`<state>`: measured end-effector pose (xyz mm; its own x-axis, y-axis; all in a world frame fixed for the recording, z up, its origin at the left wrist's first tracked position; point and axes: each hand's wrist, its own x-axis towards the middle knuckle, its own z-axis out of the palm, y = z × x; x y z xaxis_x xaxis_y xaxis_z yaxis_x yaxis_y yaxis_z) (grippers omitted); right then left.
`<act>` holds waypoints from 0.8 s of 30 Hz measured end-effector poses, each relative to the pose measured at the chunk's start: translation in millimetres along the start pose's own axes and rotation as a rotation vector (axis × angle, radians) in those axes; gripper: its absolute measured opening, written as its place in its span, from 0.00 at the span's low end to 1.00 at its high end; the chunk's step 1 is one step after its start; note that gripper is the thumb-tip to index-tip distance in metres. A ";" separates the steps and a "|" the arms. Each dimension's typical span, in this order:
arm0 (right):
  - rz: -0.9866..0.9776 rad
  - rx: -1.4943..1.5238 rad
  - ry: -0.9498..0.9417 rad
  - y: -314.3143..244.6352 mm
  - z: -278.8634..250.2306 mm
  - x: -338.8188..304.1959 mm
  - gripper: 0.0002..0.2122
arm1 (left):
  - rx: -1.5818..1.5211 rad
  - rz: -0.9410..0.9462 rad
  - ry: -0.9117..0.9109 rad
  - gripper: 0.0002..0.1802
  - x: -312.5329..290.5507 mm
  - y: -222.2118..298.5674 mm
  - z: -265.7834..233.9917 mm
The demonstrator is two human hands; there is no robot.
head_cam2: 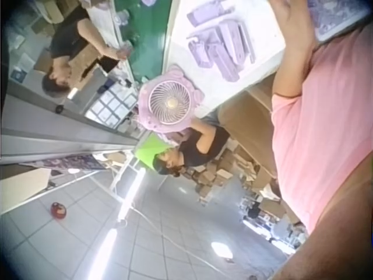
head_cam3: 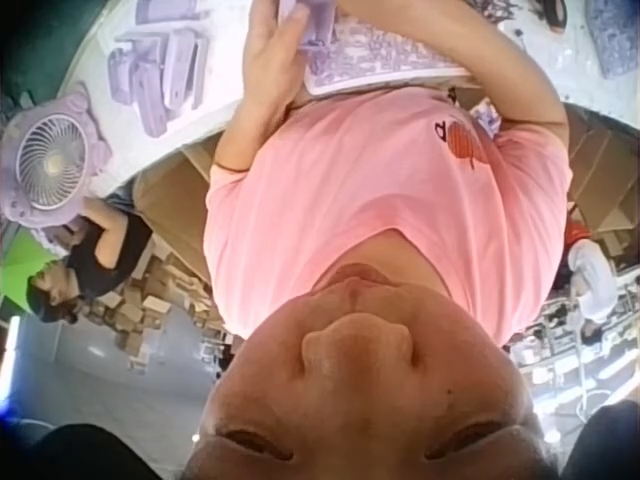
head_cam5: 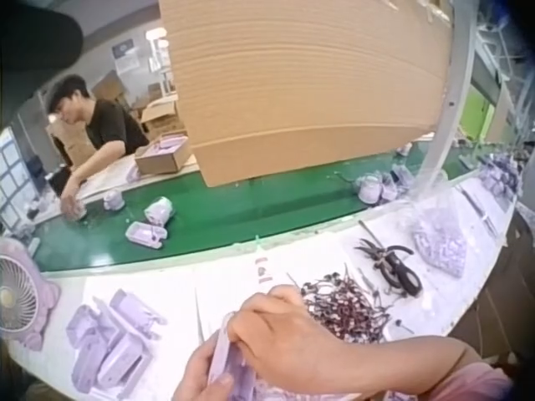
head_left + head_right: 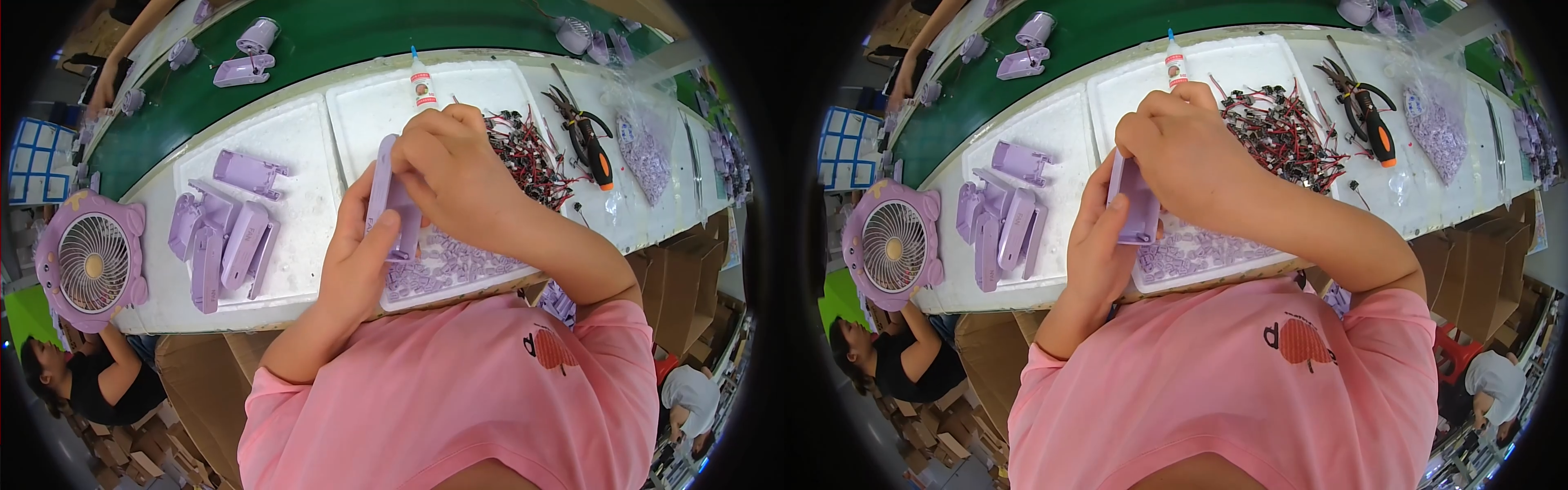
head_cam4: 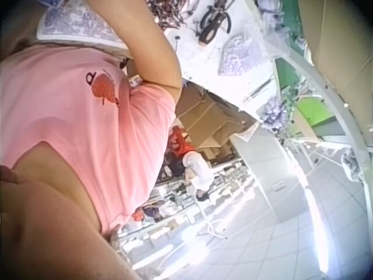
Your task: The person assembles portable fans by installing internal wiring harnesses and plastic components into the fan housing, using pliers and adhesive from a glue bottle.
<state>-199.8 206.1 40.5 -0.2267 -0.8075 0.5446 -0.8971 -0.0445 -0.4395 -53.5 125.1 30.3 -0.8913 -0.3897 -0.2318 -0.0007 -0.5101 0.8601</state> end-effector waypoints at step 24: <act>-0.055 -0.078 -0.078 -14.5 -43.6 8.9 0.14 | -0.404 -0.037 -0.065 0.28 2.7 5.1 -7.8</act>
<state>-205.3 225.2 82.8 -0.1489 -0.8483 0.5081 -0.9347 -0.0468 -0.3522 -52.4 115.5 30.5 -0.9209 -0.3224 -0.2192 0.1330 -0.7883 0.6007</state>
